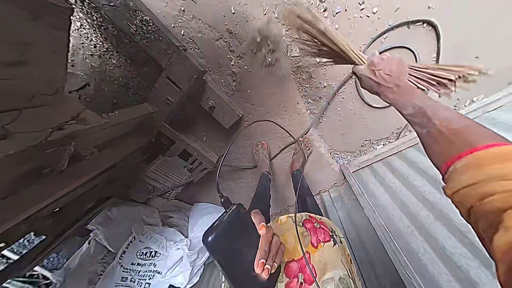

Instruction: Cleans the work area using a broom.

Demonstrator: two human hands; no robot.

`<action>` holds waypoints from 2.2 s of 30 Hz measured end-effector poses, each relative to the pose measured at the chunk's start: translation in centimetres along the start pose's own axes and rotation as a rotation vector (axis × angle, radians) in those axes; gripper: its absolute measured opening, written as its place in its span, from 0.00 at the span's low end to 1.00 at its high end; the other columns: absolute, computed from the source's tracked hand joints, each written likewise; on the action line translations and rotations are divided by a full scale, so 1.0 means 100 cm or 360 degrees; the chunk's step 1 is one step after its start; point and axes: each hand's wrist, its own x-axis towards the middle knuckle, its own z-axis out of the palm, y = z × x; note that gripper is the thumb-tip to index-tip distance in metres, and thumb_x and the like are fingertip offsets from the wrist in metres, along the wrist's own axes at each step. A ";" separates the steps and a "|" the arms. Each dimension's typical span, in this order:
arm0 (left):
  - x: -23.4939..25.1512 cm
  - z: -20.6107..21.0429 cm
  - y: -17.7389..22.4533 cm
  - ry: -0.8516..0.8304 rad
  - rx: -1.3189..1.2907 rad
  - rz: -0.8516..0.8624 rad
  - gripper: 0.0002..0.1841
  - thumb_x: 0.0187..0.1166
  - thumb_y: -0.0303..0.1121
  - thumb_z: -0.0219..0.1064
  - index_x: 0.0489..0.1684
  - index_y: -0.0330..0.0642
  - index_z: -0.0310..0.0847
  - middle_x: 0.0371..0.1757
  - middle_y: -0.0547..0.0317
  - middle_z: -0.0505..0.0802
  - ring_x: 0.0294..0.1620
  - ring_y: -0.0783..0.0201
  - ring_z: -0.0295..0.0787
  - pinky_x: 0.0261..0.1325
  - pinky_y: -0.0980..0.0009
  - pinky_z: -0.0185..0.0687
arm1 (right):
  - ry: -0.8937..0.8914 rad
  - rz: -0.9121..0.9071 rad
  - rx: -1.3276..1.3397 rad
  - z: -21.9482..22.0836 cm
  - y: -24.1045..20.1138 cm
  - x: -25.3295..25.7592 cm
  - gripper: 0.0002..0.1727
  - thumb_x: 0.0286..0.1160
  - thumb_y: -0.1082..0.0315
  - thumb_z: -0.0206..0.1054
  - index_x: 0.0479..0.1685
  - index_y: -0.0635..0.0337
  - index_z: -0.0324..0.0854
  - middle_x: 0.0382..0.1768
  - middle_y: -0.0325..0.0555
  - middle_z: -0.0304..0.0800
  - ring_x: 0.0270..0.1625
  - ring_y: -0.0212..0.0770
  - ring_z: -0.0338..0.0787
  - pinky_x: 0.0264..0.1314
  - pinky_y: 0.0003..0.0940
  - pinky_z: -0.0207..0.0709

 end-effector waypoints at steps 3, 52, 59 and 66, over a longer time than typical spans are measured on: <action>0.030 -0.006 0.019 0.0038 -0.0071 0.0056 0.17 0.84 0.44 0.60 0.51 0.40 0.86 0.29 0.54 0.95 0.29 0.60 0.95 0.33 0.68 0.89 | 0.0081 -0.0317 0.0026 -0.004 -0.017 -0.039 0.18 0.90 0.60 0.54 0.61 0.63 0.82 0.53 0.78 0.83 0.45 0.79 0.88 0.35 0.72 0.78; 0.171 -0.069 0.171 -0.0188 -0.0463 0.1210 0.14 0.81 0.44 0.56 0.45 0.44 0.81 0.20 0.69 0.88 0.21 0.76 0.88 0.31 0.84 0.81 | 0.0278 -0.1154 0.0974 -0.036 -0.333 0.131 0.22 0.90 0.46 0.55 0.50 0.51 0.89 0.39 0.52 0.93 0.46 0.56 0.92 0.50 0.63 0.80; 0.196 -0.051 0.169 -0.0095 -0.0397 0.1211 0.13 0.80 0.44 0.58 0.45 0.45 0.79 0.19 0.70 0.86 0.18 0.76 0.87 0.27 0.83 0.80 | -0.0071 -0.1169 0.0634 -0.057 -0.434 0.135 0.25 0.91 0.44 0.51 0.58 0.48 0.89 0.52 0.58 0.92 0.56 0.63 0.91 0.50 0.67 0.81; 0.202 -0.046 0.186 -0.0071 -0.0438 0.1175 0.12 0.79 0.43 0.58 0.44 0.45 0.79 0.18 0.69 0.86 0.18 0.75 0.87 0.27 0.82 0.81 | 0.0333 -0.0957 0.1110 -0.083 -0.439 0.132 0.18 0.90 0.52 0.53 0.55 0.48 0.86 0.45 0.53 0.93 0.51 0.58 0.93 0.47 0.60 0.82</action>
